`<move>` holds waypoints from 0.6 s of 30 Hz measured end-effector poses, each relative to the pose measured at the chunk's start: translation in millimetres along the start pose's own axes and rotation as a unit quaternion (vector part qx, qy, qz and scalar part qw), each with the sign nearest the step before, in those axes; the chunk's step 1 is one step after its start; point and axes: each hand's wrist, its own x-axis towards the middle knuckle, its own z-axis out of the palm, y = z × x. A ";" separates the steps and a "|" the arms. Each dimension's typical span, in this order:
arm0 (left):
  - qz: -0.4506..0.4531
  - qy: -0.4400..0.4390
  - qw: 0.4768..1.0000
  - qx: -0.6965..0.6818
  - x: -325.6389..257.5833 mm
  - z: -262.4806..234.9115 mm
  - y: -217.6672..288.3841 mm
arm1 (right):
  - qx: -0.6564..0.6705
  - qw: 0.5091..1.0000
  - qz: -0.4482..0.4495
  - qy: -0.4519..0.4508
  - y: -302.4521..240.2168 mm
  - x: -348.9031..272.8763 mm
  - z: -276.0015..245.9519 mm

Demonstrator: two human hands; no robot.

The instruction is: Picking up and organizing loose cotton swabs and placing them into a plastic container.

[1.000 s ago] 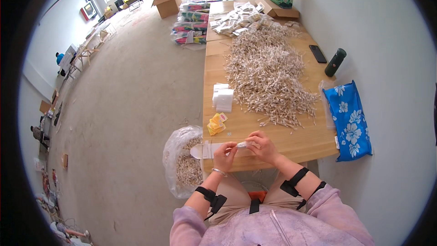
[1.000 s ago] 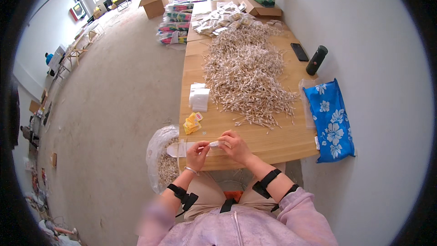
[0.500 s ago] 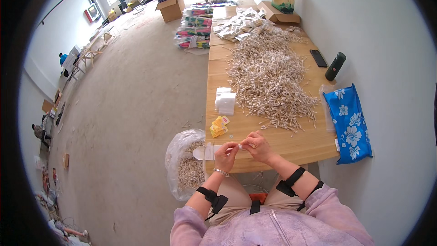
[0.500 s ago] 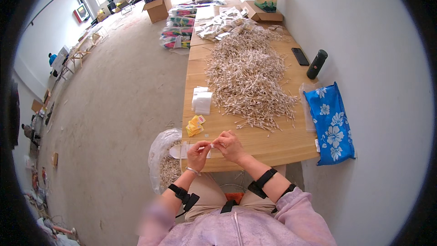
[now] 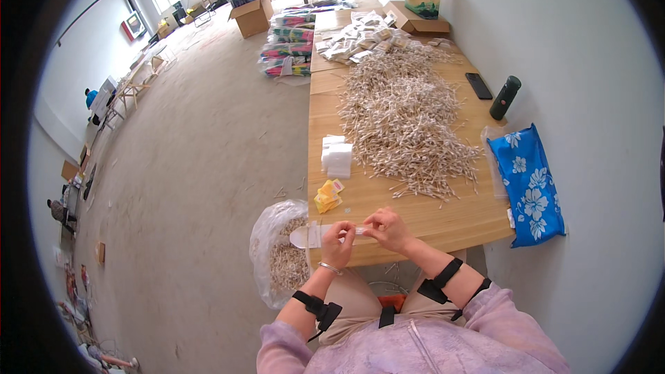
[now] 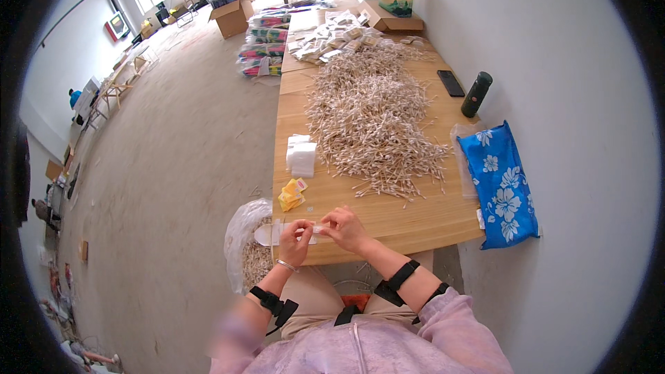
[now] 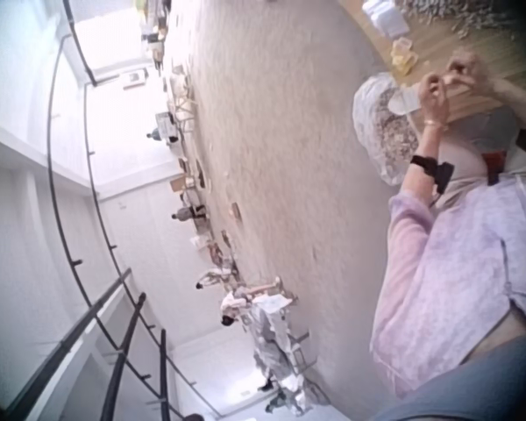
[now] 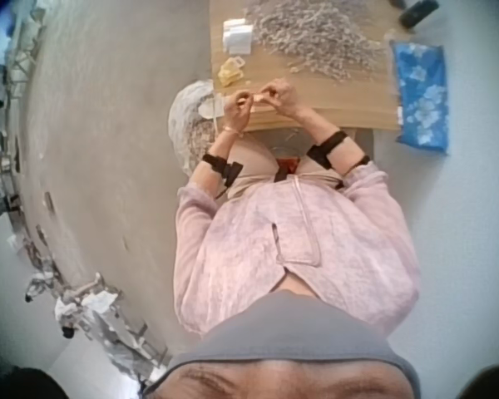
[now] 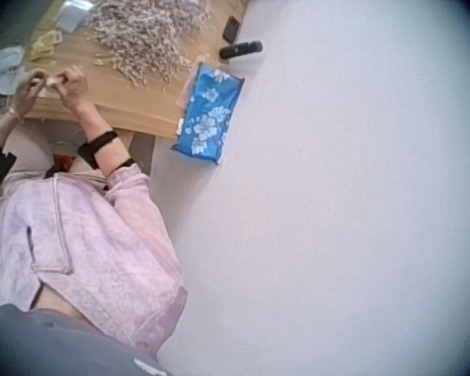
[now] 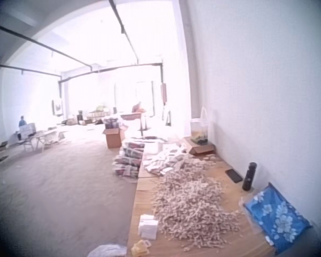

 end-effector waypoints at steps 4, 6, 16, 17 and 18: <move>-0.019 -0.005 1.000 -0.022 -1.1 -2.7 -0.6 | 0.000 1.000 -0.005 0.004 15.1 -6.3 -5.2; -0.015 -0.011 0.999 -0.035 0.5 -2.9 -0.5 | 0.001 1.000 -0.003 -0.020 15.6 -3.1 -7.1; -0.078 -0.062 0.993 -0.063 8.9 -2.4 3.2 | 0.034 0.999 0.002 -0.026 18.5 2.8 -4.1; -0.089 -0.069 0.992 -0.058 8.7 -3.8 4.5 | 0.087 0.994 0.046 -0.040 18.4 2.7 -3.0; -0.090 -0.068 0.992 -0.057 9.0 -4.7 2.1 | 0.140 0.985 0.089 -0.053 18.4 2.6 -2.0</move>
